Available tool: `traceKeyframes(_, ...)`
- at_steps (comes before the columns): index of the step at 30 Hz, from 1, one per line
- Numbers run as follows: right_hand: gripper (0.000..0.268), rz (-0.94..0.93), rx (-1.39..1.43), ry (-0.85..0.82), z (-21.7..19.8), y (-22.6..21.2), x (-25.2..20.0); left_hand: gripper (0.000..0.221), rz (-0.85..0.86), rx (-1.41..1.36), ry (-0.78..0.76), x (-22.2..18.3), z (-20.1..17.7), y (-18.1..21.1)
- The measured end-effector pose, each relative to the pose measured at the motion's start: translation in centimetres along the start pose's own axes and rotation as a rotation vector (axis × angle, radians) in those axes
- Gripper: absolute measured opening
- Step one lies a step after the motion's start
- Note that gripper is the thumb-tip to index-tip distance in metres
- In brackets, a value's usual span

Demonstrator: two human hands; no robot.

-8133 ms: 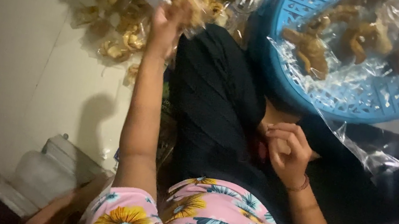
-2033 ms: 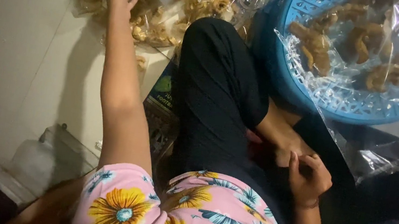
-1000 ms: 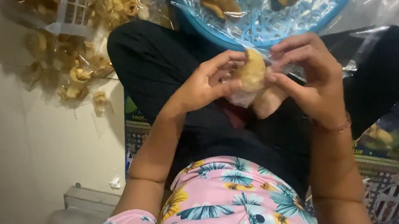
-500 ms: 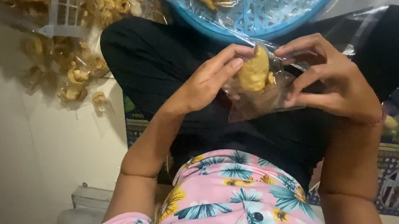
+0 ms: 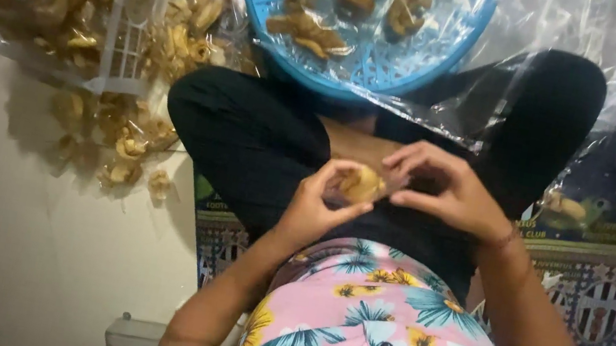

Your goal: A person sitting on the floor manually packages snacks by picking them from a tray and placing them into individual plastic bags.

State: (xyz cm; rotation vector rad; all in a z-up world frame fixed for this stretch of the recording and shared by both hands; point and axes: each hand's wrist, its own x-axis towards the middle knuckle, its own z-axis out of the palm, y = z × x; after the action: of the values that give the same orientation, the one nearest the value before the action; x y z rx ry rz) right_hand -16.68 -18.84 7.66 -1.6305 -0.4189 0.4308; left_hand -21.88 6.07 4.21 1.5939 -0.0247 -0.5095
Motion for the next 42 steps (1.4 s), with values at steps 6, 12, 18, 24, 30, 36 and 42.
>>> traceKeyframes(6,0.069,0.499,0.52,-0.104,-1.2,4.5,-2.0,0.045,0.375,0.267,-0.043,1.0,0.6,-0.4)
traceKeyframes(12,0.05,0.516,0.766,-0.086,-2.6,9.5,-4.3,0.019,0.719,0.459,-0.018,5.1,4.8,-0.6)
traceKeyframes(18,0.039,0.5,0.363,0.15,-7.4,3.1,-4.9,0.04,0.741,0.537,-0.087,6.7,6.7,0.1)
traceKeyframes(24,0.032,0.199,0.161,1.031,-11.0,5.6,-2.2,0.04,0.599,0.357,-0.1,6.5,3.8,0.7)
traceKeyframes(30,0.035,0.361,0.087,0.756,-11.9,11.1,2.3,0.035,0.577,0.444,0.184,6.5,-0.8,0.1)
traceKeyframes(36,0.046,0.446,0.289,0.377,-10.5,7.5,5.6,0.025,0.533,0.497,0.398,7.4,-4.6,-0.6)
traceKeyframes(42,0.048,0.368,0.254,0.167,-10.6,8.2,7.6,0.044,0.553,0.628,0.412,11.1,-5.9,-3.1)
